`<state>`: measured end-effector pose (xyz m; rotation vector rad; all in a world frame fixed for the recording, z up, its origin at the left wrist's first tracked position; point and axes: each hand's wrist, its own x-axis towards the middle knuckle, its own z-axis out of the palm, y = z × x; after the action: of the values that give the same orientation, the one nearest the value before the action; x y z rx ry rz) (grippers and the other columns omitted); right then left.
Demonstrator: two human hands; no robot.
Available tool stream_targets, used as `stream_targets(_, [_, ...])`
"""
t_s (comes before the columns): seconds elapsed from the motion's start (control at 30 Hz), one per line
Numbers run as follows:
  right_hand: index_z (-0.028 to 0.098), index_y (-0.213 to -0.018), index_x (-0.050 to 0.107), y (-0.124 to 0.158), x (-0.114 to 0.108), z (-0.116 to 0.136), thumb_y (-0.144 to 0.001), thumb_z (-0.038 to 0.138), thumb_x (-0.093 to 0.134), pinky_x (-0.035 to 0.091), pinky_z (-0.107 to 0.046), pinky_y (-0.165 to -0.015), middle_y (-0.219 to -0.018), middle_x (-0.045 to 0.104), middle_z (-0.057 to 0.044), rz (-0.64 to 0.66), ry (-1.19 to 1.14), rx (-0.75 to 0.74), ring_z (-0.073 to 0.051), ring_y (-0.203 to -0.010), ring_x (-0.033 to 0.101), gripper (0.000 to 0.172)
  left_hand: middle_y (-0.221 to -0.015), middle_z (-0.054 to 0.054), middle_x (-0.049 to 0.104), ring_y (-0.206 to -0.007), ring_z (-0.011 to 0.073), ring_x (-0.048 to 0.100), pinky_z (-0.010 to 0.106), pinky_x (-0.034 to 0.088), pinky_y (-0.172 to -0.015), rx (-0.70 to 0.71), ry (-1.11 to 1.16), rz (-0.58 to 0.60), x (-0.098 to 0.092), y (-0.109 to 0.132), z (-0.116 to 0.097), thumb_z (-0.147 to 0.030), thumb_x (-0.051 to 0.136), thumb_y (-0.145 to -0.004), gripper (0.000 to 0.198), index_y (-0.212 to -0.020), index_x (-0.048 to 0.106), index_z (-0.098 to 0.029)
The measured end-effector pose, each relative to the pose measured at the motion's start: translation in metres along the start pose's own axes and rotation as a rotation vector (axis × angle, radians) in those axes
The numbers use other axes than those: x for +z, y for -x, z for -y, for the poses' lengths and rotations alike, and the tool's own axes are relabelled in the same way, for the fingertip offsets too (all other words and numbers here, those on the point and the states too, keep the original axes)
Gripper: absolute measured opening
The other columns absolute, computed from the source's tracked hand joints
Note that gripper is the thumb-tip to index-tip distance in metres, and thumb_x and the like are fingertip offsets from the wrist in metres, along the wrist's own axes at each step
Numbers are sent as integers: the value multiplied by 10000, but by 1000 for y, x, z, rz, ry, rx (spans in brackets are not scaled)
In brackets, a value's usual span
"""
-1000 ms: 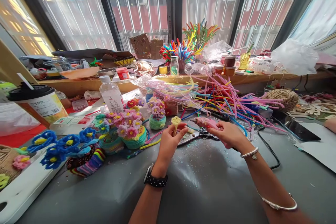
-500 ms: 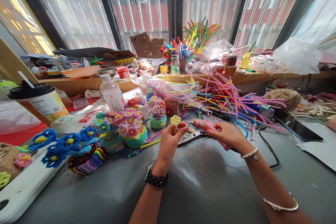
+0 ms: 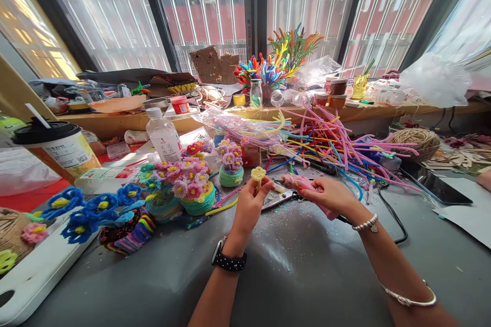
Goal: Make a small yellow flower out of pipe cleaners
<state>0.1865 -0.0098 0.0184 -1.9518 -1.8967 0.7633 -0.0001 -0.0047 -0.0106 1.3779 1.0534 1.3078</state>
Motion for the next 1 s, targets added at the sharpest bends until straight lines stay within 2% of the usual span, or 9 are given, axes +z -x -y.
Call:
stream_targets(0.23, [172,-595,436,-2,2,-2,-682,501,445,255,-166,-293,-471,452,36,27,-3,19,-75,-304,441,340,-630,-21,477,-411,42,257,199,198,-386,-9,56,91,1,0,1,-409,488,-714,245,-746,504,-166])
stream_targets(0.33, [164,-604,462,-3,2,-3,-678,495,459,258,-162,-319,-494,473,23,-5,47,-8,-76,-351,459,340,-596,-31,434,-409,38,249,198,184,-381,-22,90,118,2,0,-1,-411,472,-724,253,-707,490,-159])
stream_targets(0.53, [161,-630,479,-5,3,-4,-680,493,470,255,-160,-316,-514,509,12,-3,50,31,-78,-353,466,337,-463,-65,286,-389,39,236,194,168,-376,-54,63,79,3,1,-8,-460,458,-709,326,-601,450,-153])
stream_targets(1.0, [165,-614,482,-4,5,-7,-652,501,507,265,-161,-316,-514,544,7,-53,50,1,-83,-347,481,339,-521,-55,335,-452,51,285,189,219,-426,-61,76,53,3,-1,2,-442,453,-710,312,-581,379,-168])
